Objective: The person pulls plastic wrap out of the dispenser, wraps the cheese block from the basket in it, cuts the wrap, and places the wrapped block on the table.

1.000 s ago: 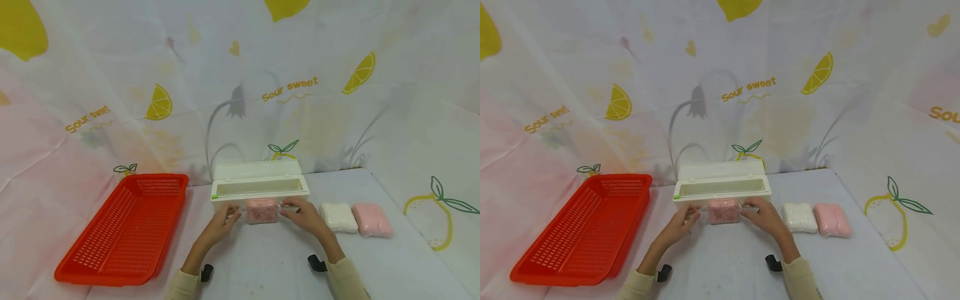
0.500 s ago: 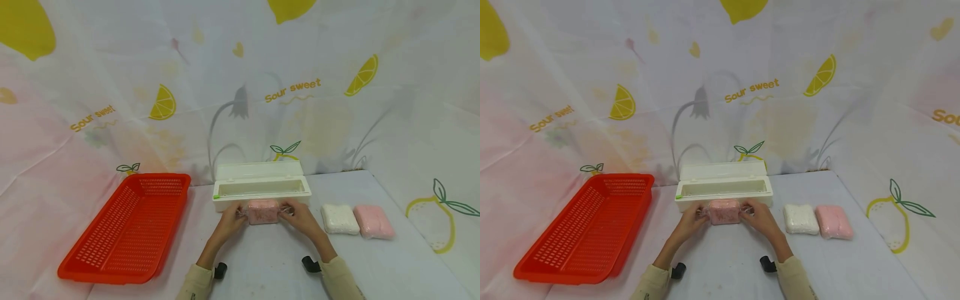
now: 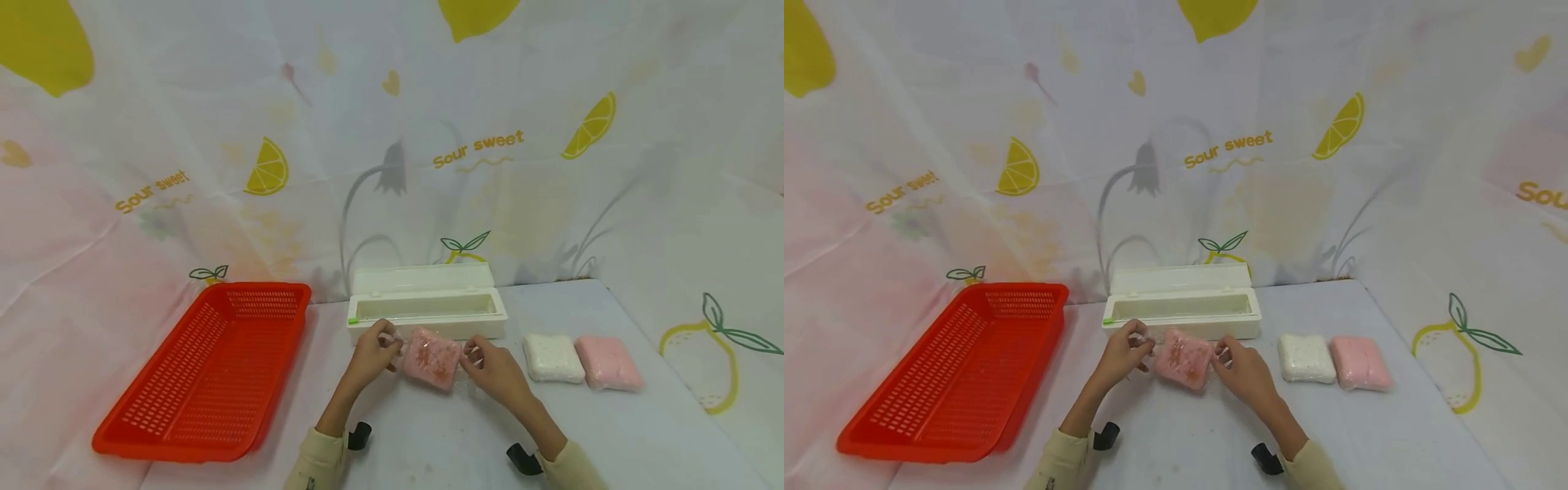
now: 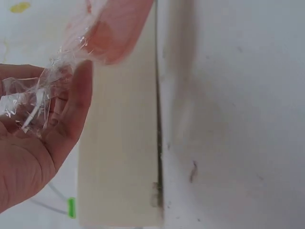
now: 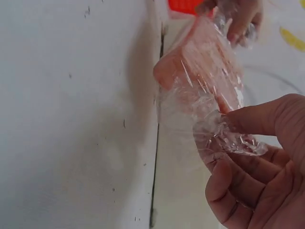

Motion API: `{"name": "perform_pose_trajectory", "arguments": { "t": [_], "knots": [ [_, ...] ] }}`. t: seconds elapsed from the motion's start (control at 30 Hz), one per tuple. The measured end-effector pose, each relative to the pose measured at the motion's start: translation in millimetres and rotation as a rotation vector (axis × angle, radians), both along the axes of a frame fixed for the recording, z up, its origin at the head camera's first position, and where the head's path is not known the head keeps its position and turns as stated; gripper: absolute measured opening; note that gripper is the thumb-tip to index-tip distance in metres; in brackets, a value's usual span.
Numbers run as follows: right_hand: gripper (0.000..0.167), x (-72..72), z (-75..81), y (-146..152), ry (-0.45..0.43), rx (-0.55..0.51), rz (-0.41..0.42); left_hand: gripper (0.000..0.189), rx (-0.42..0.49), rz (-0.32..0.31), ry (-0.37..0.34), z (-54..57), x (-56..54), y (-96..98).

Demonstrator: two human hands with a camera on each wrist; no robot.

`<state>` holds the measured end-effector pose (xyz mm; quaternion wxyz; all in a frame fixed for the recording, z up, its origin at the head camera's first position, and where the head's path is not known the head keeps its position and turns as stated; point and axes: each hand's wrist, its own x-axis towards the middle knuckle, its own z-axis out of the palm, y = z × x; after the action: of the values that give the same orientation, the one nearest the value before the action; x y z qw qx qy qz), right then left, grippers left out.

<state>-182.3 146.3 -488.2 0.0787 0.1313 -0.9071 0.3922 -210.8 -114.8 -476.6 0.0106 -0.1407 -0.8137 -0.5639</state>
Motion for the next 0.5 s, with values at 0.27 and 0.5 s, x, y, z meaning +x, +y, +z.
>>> {"name": "perform_pose_trajectory", "arguments": {
  "t": [0.27, 0.5],
  "knots": [
    [0.021, 45.1, 14.6, -6.3, -0.144, 0.036, 0.128, 0.013, -0.046, -0.023, 0.017, 12.8, -1.4, 5.3],
    [0.019, 74.7, 19.0, -15.9, -0.202, 0.004, 0.368, 0.011, -0.175, -0.098, 0.029, 5.6, -8.8, 18.0]
  ]
}}
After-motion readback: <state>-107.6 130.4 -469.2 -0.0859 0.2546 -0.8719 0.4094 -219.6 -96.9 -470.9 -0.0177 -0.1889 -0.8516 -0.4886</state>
